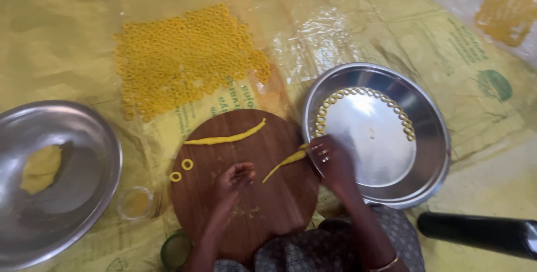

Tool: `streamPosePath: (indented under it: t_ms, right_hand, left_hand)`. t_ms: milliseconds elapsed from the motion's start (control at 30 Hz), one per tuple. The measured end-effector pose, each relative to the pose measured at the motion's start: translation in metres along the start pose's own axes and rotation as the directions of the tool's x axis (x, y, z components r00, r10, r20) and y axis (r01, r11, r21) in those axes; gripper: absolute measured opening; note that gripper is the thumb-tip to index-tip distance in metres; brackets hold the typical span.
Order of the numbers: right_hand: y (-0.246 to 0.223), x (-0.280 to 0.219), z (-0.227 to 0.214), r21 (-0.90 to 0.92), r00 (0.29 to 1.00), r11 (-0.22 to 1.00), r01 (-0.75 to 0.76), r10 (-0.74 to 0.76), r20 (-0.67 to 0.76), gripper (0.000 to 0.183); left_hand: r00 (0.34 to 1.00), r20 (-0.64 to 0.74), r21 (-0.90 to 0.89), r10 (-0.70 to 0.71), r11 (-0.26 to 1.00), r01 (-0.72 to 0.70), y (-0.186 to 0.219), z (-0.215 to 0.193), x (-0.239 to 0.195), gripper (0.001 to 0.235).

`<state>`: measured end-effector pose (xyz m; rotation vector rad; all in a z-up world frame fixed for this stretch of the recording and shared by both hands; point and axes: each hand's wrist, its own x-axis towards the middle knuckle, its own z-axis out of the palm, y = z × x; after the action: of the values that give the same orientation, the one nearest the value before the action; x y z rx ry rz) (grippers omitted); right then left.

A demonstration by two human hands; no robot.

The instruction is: The person rolls a yellow dough rope on a wooden board, cuts small segments, and forms them into rings by hand. The finished rings are placed into a metal tray. The process is repeated continuously.

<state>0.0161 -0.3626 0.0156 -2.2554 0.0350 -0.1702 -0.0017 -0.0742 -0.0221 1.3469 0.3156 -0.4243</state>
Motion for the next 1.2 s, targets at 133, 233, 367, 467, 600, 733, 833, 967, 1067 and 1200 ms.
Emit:
streamPosePath:
  t_ms: [133, 233, 367, 467, 600, 733, 833, 967, 1067, 1200]
  right_hand:
    - [0.045, 0.008, -0.061, -0.285, 0.982, 0.939, -0.191, 0.179, -0.068, 0.009]
    - [0.082, 0.012, -0.052, -0.285, 0.966, 0.928, -0.239, 0.257, 0.028, 0.011]
    - [0.116, 0.012, -0.04, -0.357, 0.869, 0.824, -0.44, 0.491, 0.062, 0.014]
    - [0.126, 0.013, -0.034, -0.344, 0.847, 0.807, -0.48, 0.529, 0.058, 0.016]
    - [0.128, 0.012, -0.035, -0.353, 0.847, 0.799, -0.487, 0.53, 0.029, 0.017]
    - [0.119, 0.014, -0.032, -0.442, 0.818, 0.729, -0.523, 0.575, -0.02, 0.018]
    - [0.111, 0.012, -0.031, -0.478, 0.869, 0.757, -0.446, 0.495, -0.026, 0.019]
    - [0.1, 0.01, -0.03, -0.495, 0.864, 0.741, -0.454, 0.502, -0.039, 0.015]
    - [0.096, 0.01, -0.029, -0.494, 0.841, 0.719, -0.488, 0.539, -0.047, 0.011]
    - [0.099, 0.011, -0.025, -0.457, 0.875, 0.77, -0.446, 0.483, -0.039, 0.011]
  left_hand:
    - [1.0, 0.001, -0.004, 0.013, 1.0, -0.013, -0.007, 0.002, 0.004, 0.031]
    - [0.999, 0.024, 0.075, -0.021, 0.997, 0.019, -0.015, 0.0, 0.004, 0.03]
    - [0.999, 0.041, 0.062, 0.012, 0.998, -0.014, -0.021, 0.001, 0.009, 0.029]
    - [0.999, 0.036, 0.073, 0.008, 0.997, -0.011, -0.018, 0.0, 0.009, 0.029]
    - [0.998, 0.027, 0.124, -0.06, 0.991, 0.056, -0.003, 0.002, 0.0, 0.028]
    - [0.996, 0.015, 0.151, -0.089, 0.985, 0.085, 0.014, 0.007, -0.009, 0.028]
    - [0.995, 0.012, 0.147, -0.096, 0.985, 0.094, 0.019, 0.009, -0.011, 0.028]
    - [0.996, 0.019, 0.15, -0.088, 0.985, 0.084, 0.02, 0.009, -0.013, 0.028]
    - [0.994, 0.012, 0.166, -0.106, 0.981, 0.102, 0.02, 0.009, -0.012, 0.027]
    - [0.996, 0.011, 0.175, -0.092, 0.981, 0.089, 0.019, 0.008, -0.011, 0.028]
